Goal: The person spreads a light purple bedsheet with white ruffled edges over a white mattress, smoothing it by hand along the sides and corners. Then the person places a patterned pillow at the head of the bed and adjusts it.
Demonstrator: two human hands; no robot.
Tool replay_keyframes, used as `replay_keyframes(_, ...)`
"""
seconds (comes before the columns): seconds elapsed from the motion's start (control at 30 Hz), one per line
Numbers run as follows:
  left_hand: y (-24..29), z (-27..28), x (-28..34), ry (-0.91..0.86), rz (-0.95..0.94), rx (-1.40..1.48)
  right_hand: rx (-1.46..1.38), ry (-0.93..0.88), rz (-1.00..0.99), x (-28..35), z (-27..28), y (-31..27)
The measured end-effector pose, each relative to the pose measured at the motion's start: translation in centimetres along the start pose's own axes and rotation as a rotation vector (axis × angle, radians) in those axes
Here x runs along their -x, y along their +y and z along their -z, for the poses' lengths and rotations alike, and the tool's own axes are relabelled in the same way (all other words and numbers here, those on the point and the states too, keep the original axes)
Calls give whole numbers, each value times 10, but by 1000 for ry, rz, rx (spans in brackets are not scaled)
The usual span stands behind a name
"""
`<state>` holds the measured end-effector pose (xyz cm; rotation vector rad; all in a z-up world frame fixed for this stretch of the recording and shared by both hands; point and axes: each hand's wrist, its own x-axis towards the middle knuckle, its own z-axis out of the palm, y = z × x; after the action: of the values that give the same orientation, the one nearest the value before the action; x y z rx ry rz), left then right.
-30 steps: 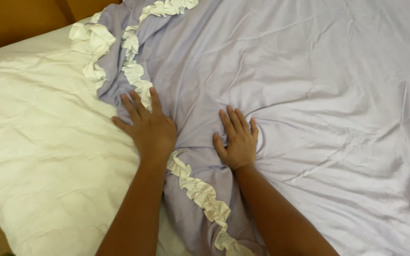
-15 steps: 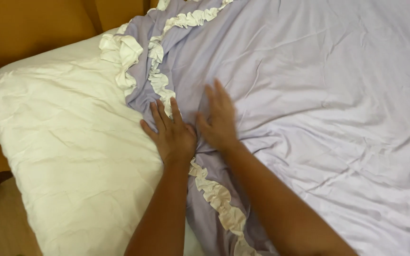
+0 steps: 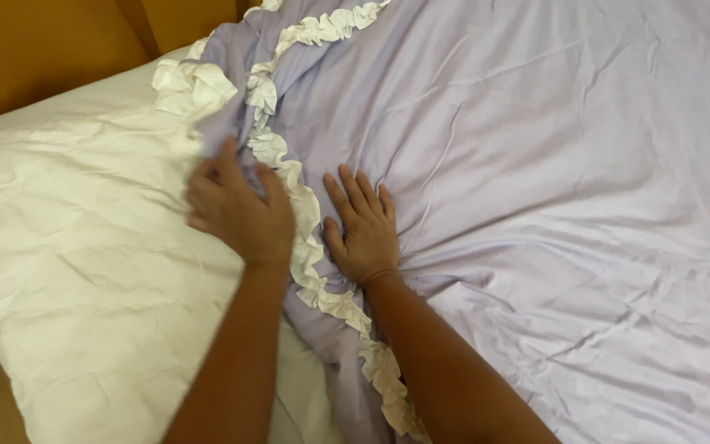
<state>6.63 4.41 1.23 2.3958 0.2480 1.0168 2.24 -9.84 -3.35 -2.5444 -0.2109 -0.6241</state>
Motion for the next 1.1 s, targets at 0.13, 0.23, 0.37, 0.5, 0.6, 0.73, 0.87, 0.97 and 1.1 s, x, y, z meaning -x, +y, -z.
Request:
replay_keyframes(0.13,-16,-23,-62,97,-10,-40,6,-2,-9,1,0,2)
replay_keyframes(0.23,-14,-27,-101,-9,156,75,2,-9,-6,-2,2,0)
replay_keyframes(0.37,-13,-35,-116,-438,424,81,-16,-32,-16,-2,3,0)
replay_keyframes(0.5,-4,-32,-114,-606,411,-8,-29,-29,-9,-3,1,2)
replay_keyframes(0.6,-16,-42,-117,-490,447,76,-30,-13,-5,-1,0,1)
replay_keyframes(0.73,-46,-63,-147,-42,223,187,-17,-10,2,-1,-1,6)
replay_keyframes(0.87,8,-9,-147,35,122,112,-5,-30,-4,0,-2,8)
replay_keyframes(0.97,25,15,-122,-283,91,-196,-5,-31,0,0,-3,7)
replay_keyframes(1.1,-25,-65,-38,-369,-194,-468,17,-32,11,-1,-4,9)
